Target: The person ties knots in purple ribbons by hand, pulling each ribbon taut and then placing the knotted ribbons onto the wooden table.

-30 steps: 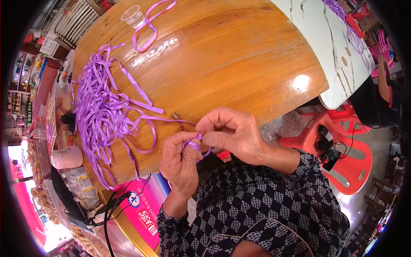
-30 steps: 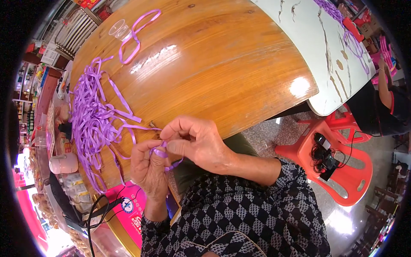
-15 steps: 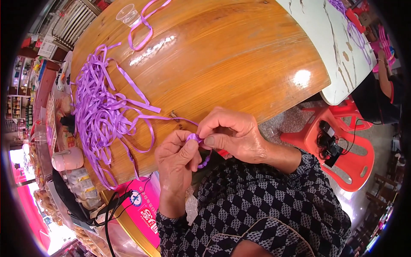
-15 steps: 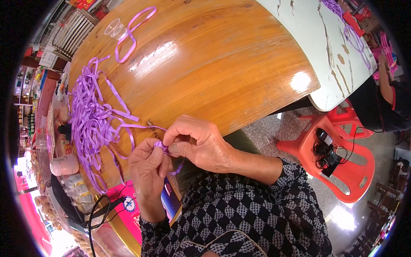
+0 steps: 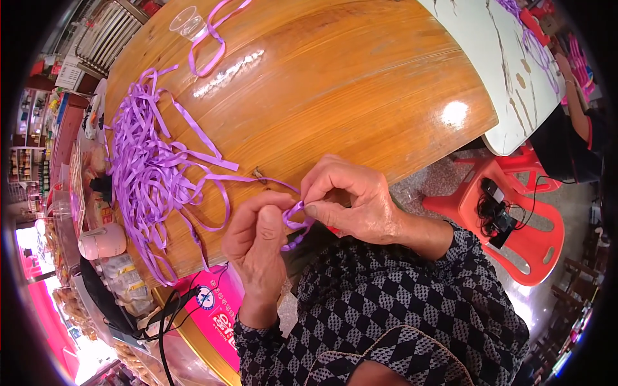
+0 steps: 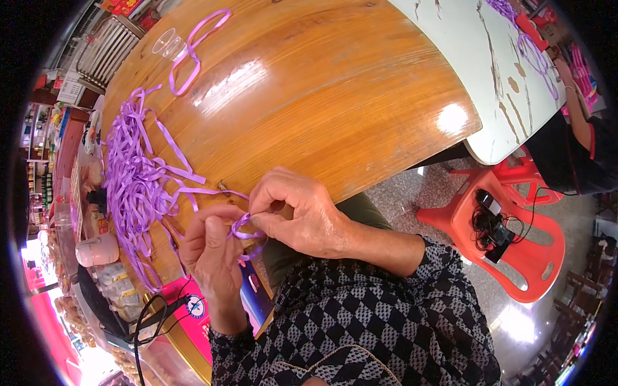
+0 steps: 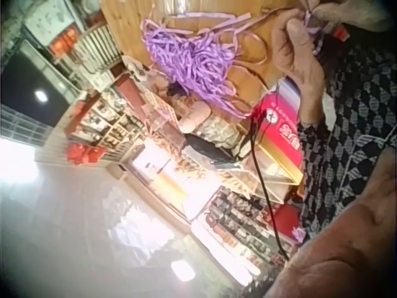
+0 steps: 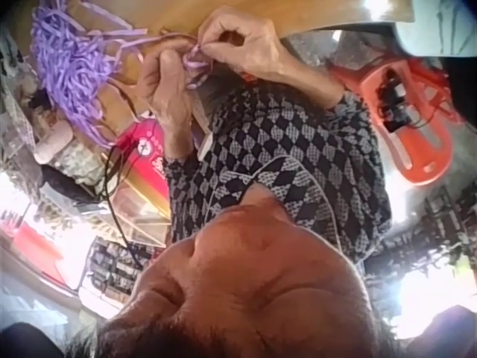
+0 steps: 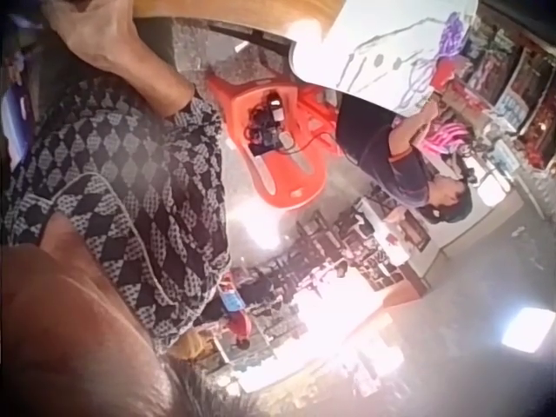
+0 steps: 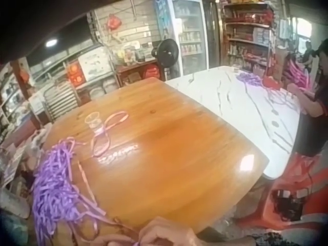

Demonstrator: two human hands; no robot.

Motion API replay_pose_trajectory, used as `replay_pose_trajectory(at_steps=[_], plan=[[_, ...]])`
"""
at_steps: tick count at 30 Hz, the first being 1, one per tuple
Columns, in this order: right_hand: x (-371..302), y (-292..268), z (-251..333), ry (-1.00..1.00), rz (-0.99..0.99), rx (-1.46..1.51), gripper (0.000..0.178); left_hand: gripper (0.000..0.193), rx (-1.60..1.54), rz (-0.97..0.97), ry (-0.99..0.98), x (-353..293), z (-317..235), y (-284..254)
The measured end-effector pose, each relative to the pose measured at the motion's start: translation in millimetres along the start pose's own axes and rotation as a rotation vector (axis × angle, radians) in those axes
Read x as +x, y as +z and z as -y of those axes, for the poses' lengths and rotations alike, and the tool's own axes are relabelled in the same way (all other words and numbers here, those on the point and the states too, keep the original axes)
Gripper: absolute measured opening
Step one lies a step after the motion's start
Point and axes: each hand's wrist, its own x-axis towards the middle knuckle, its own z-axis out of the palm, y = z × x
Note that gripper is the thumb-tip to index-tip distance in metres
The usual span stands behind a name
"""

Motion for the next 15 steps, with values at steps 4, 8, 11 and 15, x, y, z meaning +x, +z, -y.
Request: replay_pose_trajectory(at_steps=[4, 8, 11, 15], plan=[[-2, -2, -4, 0.053, 0.040, 0.023, 0.012, 0.027, -0.034, -0.075, 0.055, 7, -19, 2], [-4, -2, -5, 0.103, 0.097, 0.065, 0.013, 0.025, 0.005, -0.119, 0.277, 11, -27, -3], [-6, -1, -1, 0.130, 0.116, 0.055, 0.015, 0.027, 0.092, -0.225, 0.329, 15, -37, -6], [-5, -5, 0, 0.095, 0.109, 0.057, 0.015, 0.027, 0.142, -0.316, 0.439, 19, -40, -17]])
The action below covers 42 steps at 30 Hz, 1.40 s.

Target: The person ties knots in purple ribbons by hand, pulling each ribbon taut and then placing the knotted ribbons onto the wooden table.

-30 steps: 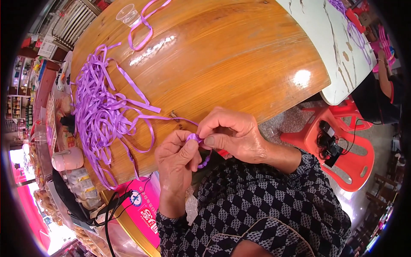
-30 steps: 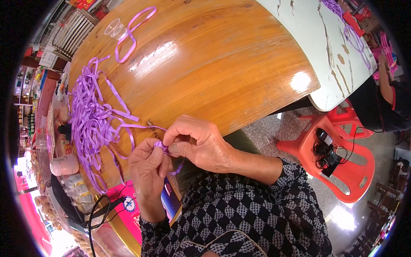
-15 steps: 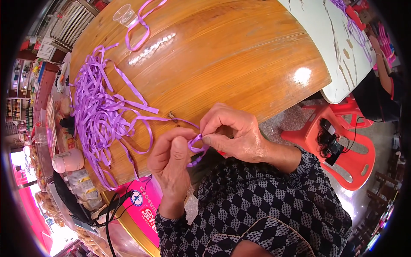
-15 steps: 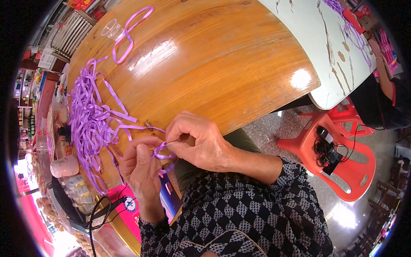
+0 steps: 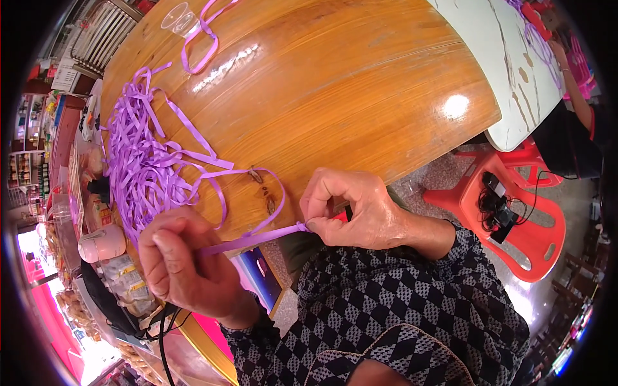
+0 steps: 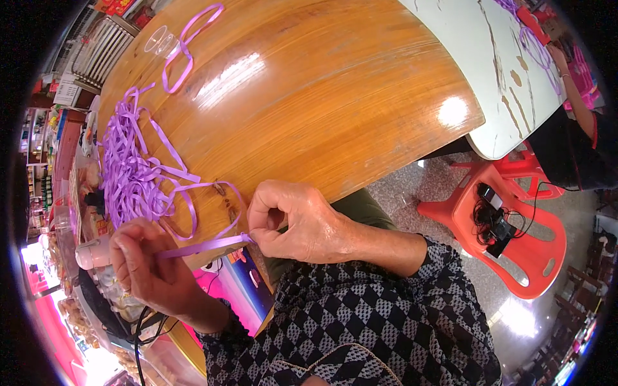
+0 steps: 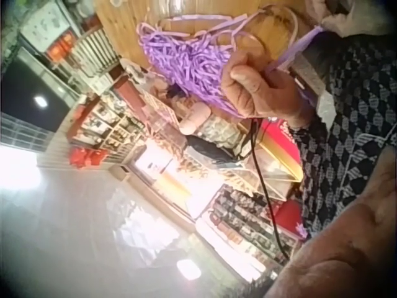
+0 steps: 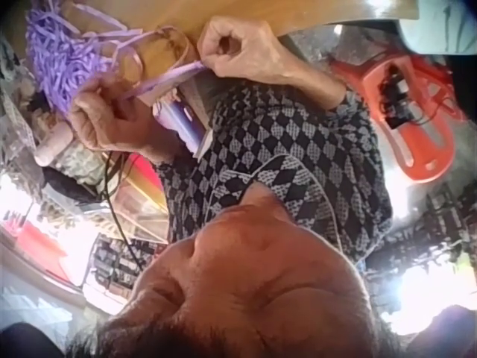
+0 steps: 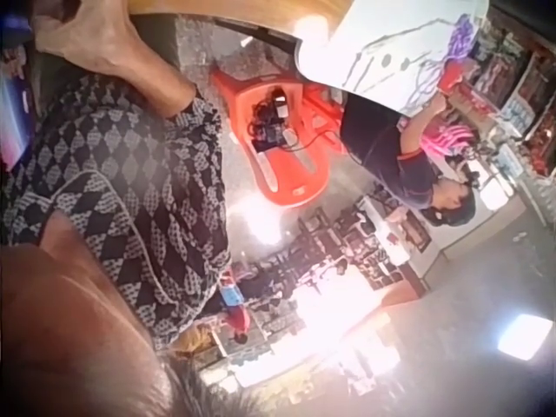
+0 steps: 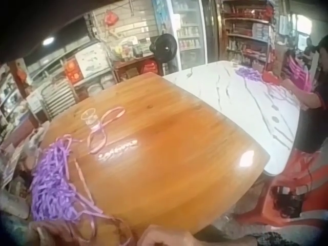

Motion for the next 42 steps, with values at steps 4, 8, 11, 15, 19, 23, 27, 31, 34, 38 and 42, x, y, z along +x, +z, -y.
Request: replay_pose_trajectory(at_steps=[4, 8, 11, 15, 19, 23, 27, 31, 34, 38, 42], plan=[[1, 0, 3, 0.022, -0.012, -0.013, 0.015, 0.024, 0.421, 0.071, 0.482, 6, 5, -12], [3, -1, 3, 0.048, -0.014, 0.044, 0.015, 0.024, 0.191, 0.412, -0.239, -10, 12, -17], [5, 0, 4, 0.043, -0.009, 0.087, 0.015, 0.030, 0.265, 0.459, -0.011, -12, 20, -13], [4, 0, 3, 0.066, -0.041, 0.073, 0.013, 0.035, -0.016, 0.592, -0.366, -16, 8, -11], [6, 0, 7, -0.159, -0.061, -0.150, 0.014, 0.023, -0.055, 0.568, -0.543, -24, 14, -16], [9, -5, 13, -0.340, 0.055, -0.294, 0.012, 0.016, -0.118, 0.497, -0.555, -31, 21, -9], [10, -8, 6, -0.354, 0.028, -0.231, 0.014, 0.013, -0.269, 0.397, -0.592, -33, 20, -5], [10, -3, 5, -0.335, -0.074, -0.321, 0.016, 0.013, -0.281, 0.384, -0.542, -36, 21, -2], [12, 1, 4, -0.372, -0.040, -0.347, 0.014, 0.012, -0.187, 0.360, -0.481, -39, 22, 0], [12, 3, 3, -0.427, -0.060, -0.397, 0.014, 0.010, -0.105, 0.370, -0.411, -44, 22, 4], [13, 4, 1, -0.522, -0.122, -0.465, 0.019, 0.009, -0.057, 0.400, -0.438, -47, 22, 3]])
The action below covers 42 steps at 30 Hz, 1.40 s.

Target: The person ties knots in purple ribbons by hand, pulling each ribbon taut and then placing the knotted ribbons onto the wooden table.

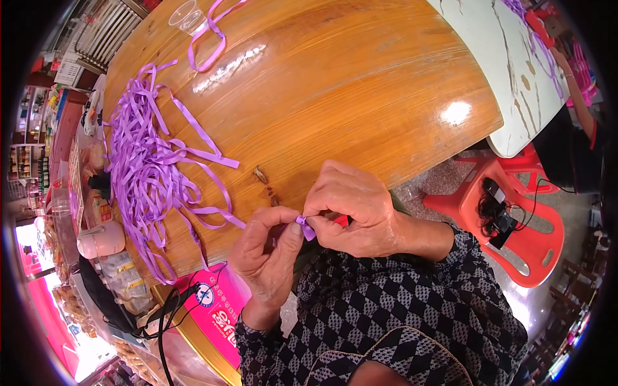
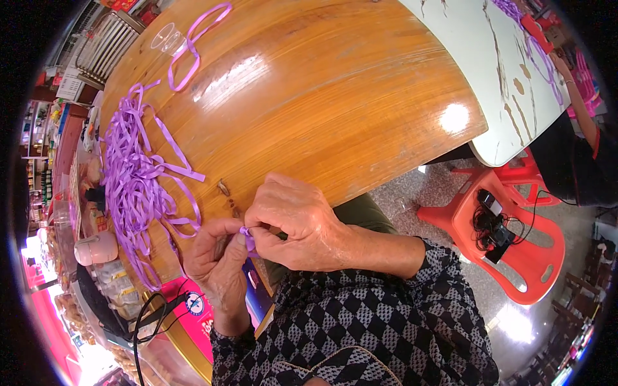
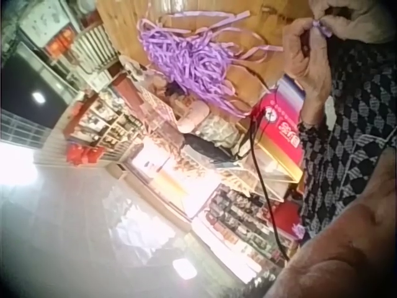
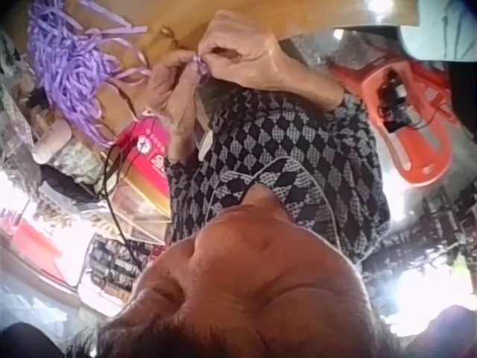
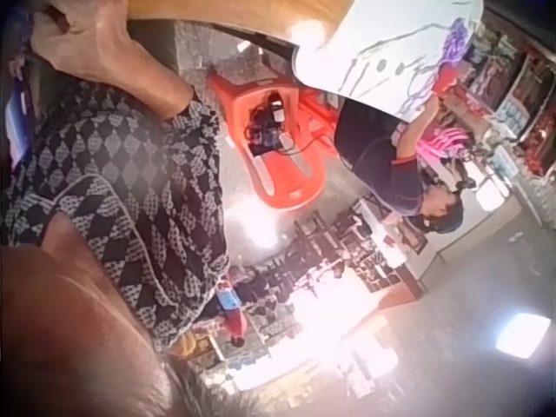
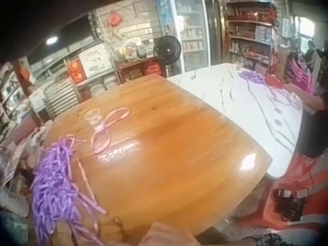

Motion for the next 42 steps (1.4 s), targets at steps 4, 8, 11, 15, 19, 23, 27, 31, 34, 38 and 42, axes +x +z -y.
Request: replay_pose_trajectory(at_steps=[4, 8, 11, 15, 19, 23, 27, 31, 34, 38, 42], plan=[[1, -1, -1, -0.034, -0.017, -0.043, 0.021, 0.007, 0.004, 0.035, -0.072, 5, -10, -3], [-1, 2, -5, -0.068, 0.003, -0.077, 0.020, 0.004, 0.211, 0.063, -0.132, 10, -19, -5], [-1, 2, -6, -0.062, 0.012, -0.078, 0.020, 0.002, 0.227, 0.070, -0.128, 12, -17, -6], [-2, 3, -7, -0.037, 0.005, -0.052, 0.020, 0.002, -0.055, -0.025, -0.154, 11, -10, -2], [-2, 3, -6, -0.026, 0.008, -0.036, 0.021, 0.006, -0.305, -0.092, -0.109, 10, 0, 0], [-3, -1, -8, 0.052, 0.051, 0.041, 0.021, 0.006, -0.342, -0.110, -0.100, 9, 1, 2], [0, 0, -3, 0.081, -0.003, 0.021, 0.035, 0.006, -0.396, -0.167, -0.137, 8, 0, 9], [1, 8, -3, -0.071, -0.017, -0.090, 0.041, 0.008, -0.431, -0.206, -0.125, 7, 2, 11], [0, 6, -6, -0.119, -0.005, -0.121, 0.036, 0.009, -0.449, -0.144, -0.193, 4, 1, 6], [-1, 3, -7, -0.137, -0.011, -0.104, 0.028, 0.010, -0.413, -0.105, -0.228, 3, -2, 5], [1, 0, -7, -0.094, 0.034, -0.050, 0.023, 0.011, -0.404, -0.067, -0.198, 2, 4, 0]])
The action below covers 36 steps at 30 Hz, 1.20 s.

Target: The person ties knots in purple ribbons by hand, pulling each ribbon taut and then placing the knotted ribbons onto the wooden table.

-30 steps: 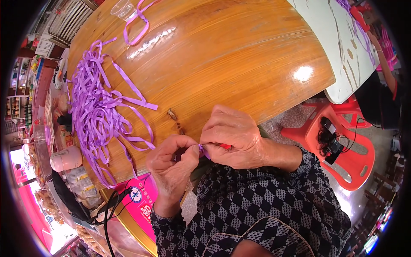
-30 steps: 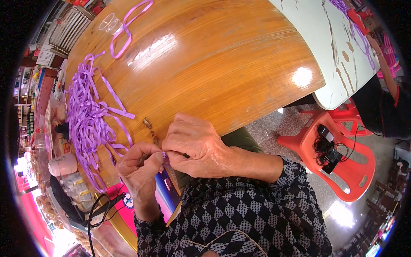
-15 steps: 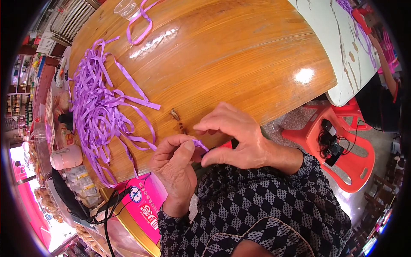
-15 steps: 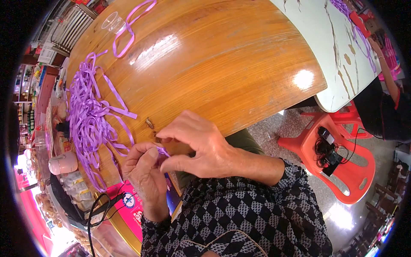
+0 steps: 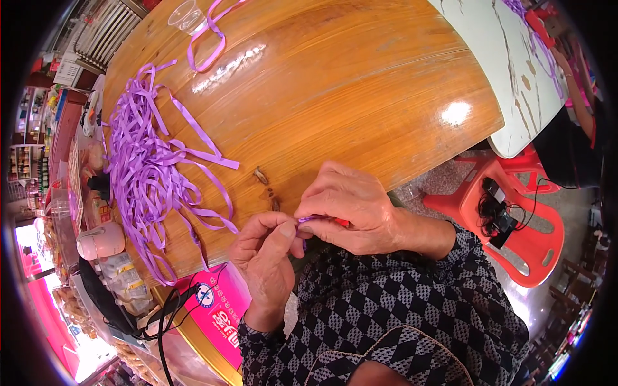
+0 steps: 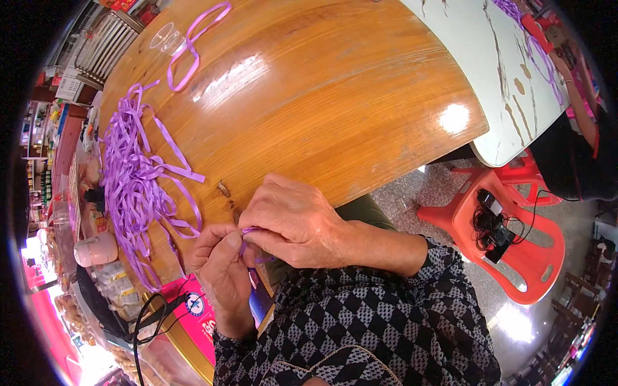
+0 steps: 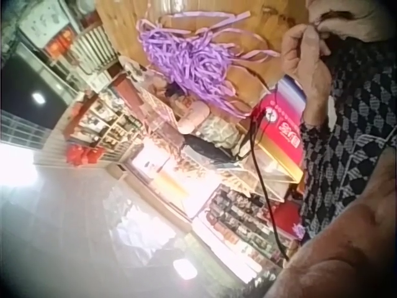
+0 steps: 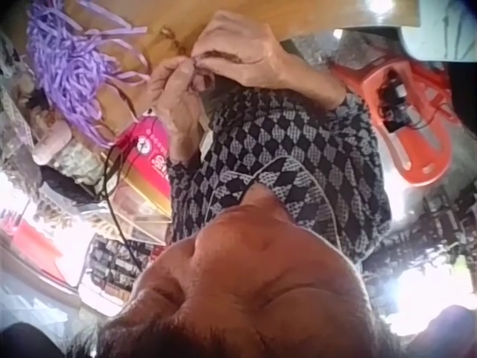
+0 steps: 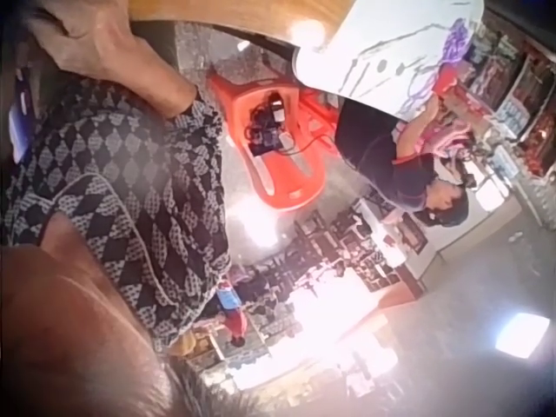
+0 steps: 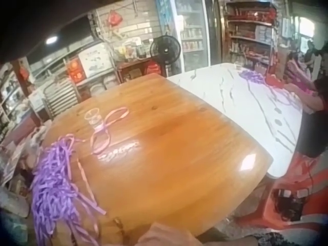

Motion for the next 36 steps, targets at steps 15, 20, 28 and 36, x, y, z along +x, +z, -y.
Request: replay_pose_trajectory(at_steps=[15, 20, 28, 36], plan=[[-3, -8, 2, -0.007, 0.117, 0.029, 0.020, 0.015, 0.278, 0.017, -0.019, -11, -13, -1], [-1, -9, 4, 0.059, 0.140, 0.137, 0.023, 0.015, 0.284, 0.062, -0.084, -10, -13, 2], [-5, -12, 0, 0.085, 0.147, 0.223, 0.019, 0.012, 0.134, 0.088, -0.078, -6, -7, -2], [-6, -17, 4, 0.193, 0.153, 0.195, 0.013, 0.011, 0.159, 0.079, -0.113, -10, -12, -9]])
